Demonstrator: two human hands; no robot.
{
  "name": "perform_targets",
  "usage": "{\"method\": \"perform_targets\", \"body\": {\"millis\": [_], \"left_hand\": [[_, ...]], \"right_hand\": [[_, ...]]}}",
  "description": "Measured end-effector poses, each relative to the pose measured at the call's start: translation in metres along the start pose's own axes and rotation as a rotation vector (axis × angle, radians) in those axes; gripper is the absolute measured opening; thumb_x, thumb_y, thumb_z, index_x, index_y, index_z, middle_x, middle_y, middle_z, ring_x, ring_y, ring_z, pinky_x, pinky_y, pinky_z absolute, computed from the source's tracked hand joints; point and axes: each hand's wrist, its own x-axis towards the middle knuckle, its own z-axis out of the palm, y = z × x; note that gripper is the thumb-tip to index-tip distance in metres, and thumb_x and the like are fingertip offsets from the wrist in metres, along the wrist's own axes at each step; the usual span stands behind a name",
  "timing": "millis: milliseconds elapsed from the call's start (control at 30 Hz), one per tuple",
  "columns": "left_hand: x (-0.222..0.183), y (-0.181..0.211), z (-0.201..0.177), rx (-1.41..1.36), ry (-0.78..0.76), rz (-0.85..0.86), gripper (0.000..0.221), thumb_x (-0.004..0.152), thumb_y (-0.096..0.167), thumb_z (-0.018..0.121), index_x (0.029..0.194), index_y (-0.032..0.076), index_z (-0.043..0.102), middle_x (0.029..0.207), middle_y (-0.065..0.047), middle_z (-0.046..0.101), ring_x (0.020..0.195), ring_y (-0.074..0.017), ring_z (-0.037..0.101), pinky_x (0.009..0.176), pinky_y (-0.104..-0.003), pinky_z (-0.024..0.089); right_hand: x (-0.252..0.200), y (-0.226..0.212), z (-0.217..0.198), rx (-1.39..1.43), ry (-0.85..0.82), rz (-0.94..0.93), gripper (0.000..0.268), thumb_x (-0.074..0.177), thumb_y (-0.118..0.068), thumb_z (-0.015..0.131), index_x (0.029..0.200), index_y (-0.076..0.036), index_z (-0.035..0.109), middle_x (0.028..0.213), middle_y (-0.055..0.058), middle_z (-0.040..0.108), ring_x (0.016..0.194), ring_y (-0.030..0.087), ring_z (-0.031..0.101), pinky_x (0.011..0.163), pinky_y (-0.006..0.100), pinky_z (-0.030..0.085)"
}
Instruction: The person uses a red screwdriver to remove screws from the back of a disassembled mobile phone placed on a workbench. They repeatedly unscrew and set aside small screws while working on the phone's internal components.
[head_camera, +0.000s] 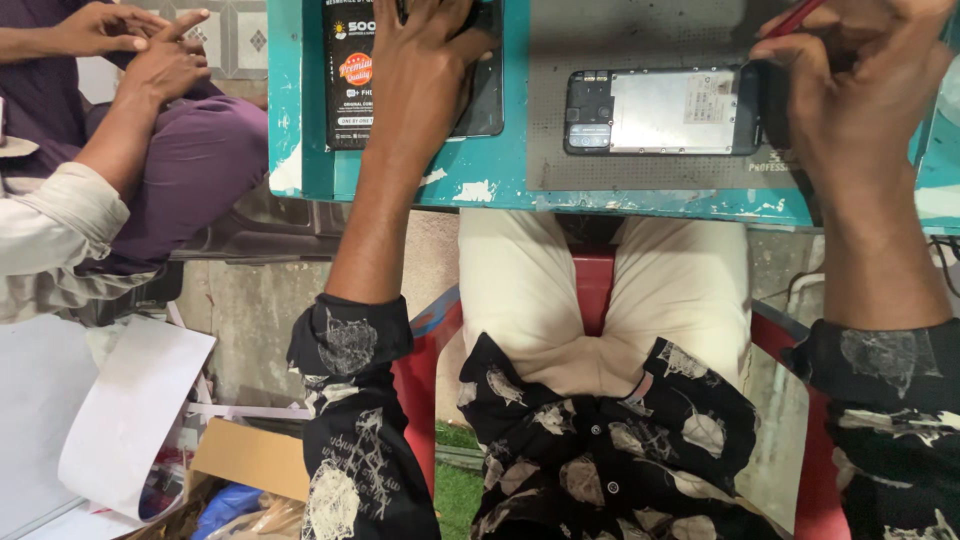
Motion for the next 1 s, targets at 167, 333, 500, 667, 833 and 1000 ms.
{"method": "perform_targets", "body": {"millis": [167,333,500,667,833,1000], "left_hand": [[-0.004,0.003,-0.009,-0.018,0.004,0.043,0.006,0.088,0.006,0.075,0.09,0.01,0.078,0.142,-0.011,0.066,0.141,-0.0267,0.051,0.117,-0.063,0.025],[-0.005,0.002,-0.007,-0.017,-0.049,0.063,0.01,0.088,0.004,0.073,0.093,0.011,0.079,0.149,-0.01,0.063,0.147,-0.0281,0.048,0.12,-0.065,0.023],[-0.008,-0.001,-0.004,0.002,-0.08,0.082,0.013,0.088,0.005,0.072,0.097,0.011,0.08,0.153,-0.009,0.06,0.15,-0.029,0.044,0.123,-0.067,0.02],[-0.009,0.0,-0.002,0.093,-0.127,0.157,0.008,0.093,0.004,0.071,0.094,0.008,0.078,0.158,-0.006,0.052,0.155,-0.0279,0.039,0.126,-0.068,0.017],[-0.004,0.001,-0.002,0.137,-0.169,0.223,0.008,0.098,0.006,0.069,0.096,0.004,0.076,0.161,-0.004,0.05,0.155,-0.0251,0.038,0.128,-0.066,0.016],[0.011,0.005,-0.014,0.037,-0.209,0.066,0.009,0.102,0.009,0.068,0.1,0.001,0.07,0.143,-0.012,0.057,0.142,-0.0294,0.047,0.121,-0.064,0.024]], "right_hand": [[-0.003,0.001,-0.001,-0.017,-0.005,0.006,0.044,0.115,0.029,0.055,0.14,0.006,0.028,0.116,0.027,0.068,0.111,0.032,0.076,0.097,0.034,0.069],[0.002,-0.002,-0.002,-0.033,-0.011,-0.01,0.045,0.113,0.028,0.055,0.139,0.005,0.027,0.116,0.026,0.069,0.112,0.031,0.076,0.097,0.033,0.068],[0.004,-0.007,-0.003,-0.04,-0.006,-0.015,0.045,0.113,0.028,0.061,0.136,0.006,0.029,0.115,0.025,0.068,0.111,0.031,0.075,0.095,0.033,0.066],[0.005,-0.008,-0.007,-0.023,-0.043,0.007,0.043,0.111,0.025,0.064,0.135,0.006,0.033,0.121,0.024,0.067,0.113,0.028,0.075,0.093,0.028,0.064],[0.002,-0.006,-0.007,0.068,-0.057,0.136,0.042,0.111,0.027,0.066,0.134,0.007,0.037,0.123,0.026,0.07,0.106,0.028,0.075,0.085,0.029,0.062],[0.005,-0.011,-0.003,0.143,-0.034,0.111,0.04,0.112,0.029,0.056,0.138,0.009,0.033,0.126,0.025,0.068,0.116,0.029,0.073,0.098,0.03,0.064]]}}
